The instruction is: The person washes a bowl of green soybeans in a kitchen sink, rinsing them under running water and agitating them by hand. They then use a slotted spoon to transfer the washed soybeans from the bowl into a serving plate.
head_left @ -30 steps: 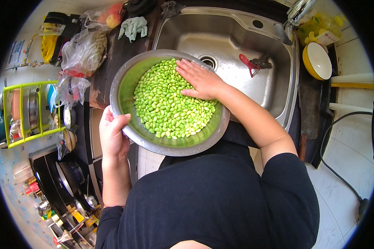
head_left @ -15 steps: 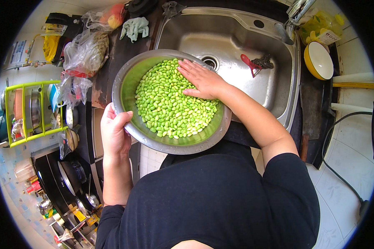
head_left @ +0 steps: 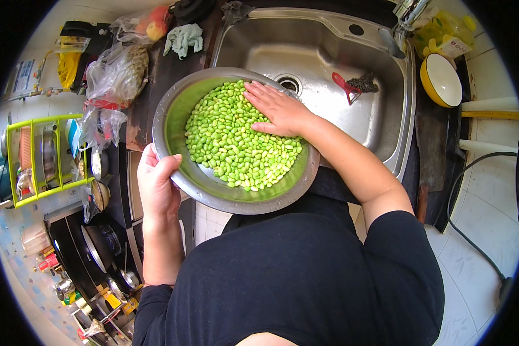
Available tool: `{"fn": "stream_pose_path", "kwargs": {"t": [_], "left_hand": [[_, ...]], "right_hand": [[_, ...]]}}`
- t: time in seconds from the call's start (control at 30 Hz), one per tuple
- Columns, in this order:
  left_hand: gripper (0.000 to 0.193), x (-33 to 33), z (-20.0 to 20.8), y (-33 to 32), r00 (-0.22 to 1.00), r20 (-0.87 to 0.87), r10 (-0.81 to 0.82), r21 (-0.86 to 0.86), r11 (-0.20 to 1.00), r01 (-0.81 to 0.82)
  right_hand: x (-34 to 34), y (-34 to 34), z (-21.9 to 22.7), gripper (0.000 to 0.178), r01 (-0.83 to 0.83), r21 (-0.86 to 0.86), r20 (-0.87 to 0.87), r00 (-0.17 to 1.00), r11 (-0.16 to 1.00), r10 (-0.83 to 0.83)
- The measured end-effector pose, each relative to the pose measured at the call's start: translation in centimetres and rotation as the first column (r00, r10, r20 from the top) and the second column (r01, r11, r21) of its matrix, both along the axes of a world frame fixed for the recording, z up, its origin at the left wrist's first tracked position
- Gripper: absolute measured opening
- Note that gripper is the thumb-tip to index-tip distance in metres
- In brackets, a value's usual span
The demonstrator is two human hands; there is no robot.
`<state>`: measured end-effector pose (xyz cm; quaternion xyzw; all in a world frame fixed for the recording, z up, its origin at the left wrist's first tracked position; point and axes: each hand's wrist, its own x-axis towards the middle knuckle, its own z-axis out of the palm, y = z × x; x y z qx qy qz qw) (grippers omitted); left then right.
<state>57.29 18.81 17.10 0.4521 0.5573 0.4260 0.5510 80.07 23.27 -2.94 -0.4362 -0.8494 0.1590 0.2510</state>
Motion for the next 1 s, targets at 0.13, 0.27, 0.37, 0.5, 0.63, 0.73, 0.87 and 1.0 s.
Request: {"fn": "stream_pose_path", "kwargs": {"t": [0.13,0.27,0.37,0.5,0.63,0.73,0.87,1.0], "left_hand": [[0.025,0.11,0.03,-0.12,1.000,0.000,-0.004,0.000,1.000,0.004],[0.025,-0.08,-0.10,-0.19,1.000,-0.005,-0.012,0.015,1.000,0.012],[0.024,0.18,0.05,-0.35,1.000,0.004,-0.010,0.010,1.000,0.010],[0.022,0.06,0.03,-0.47,1.000,-0.017,-0.023,0.008,1.000,0.023],[0.021,0.27,0.11,-0.58,0.999,-0.022,-0.029,0.019,0.999,0.029],[0.021,0.34,0.16,-0.58,0.999,-0.030,-0.030,0.020,0.999,0.031],[0.021,0.51,0.20,-0.57,0.999,-0.029,-0.034,0.022,0.999,0.034],[0.022,0.66,0.38,-0.52,0.999,-0.002,-0.037,0.023,0.999,0.037]], "right_hand": [[0.04,0.01,-0.02,0.073,-0.008,-0.010,-0.010,1.000,1.000,0.007],[0.12,-0.06,0.15,0.073,-0.006,-0.013,-0.012,1.000,1.000,0.006],[0.14,-0.17,0.23,0.073,-0.002,-0.009,-0.011,1.000,1.000,0.002],[0.19,-0.19,0.24,0.073,0.003,0.004,-0.018,1.000,1.000,-0.003],[0.19,-0.29,0.25,0.073,0.004,0.011,-0.021,1.000,1.000,-0.003],[0.15,-0.26,0.19,0.073,0.005,0.016,-0.025,1.000,1.000,-0.005],[0.22,-0.29,0.11,0.073,0.005,0.013,-0.033,0.999,1.000,-0.004],[0.18,-0.22,-0.17,0.073,0.004,0.016,-0.036,0.999,1.000,-0.004]]}}
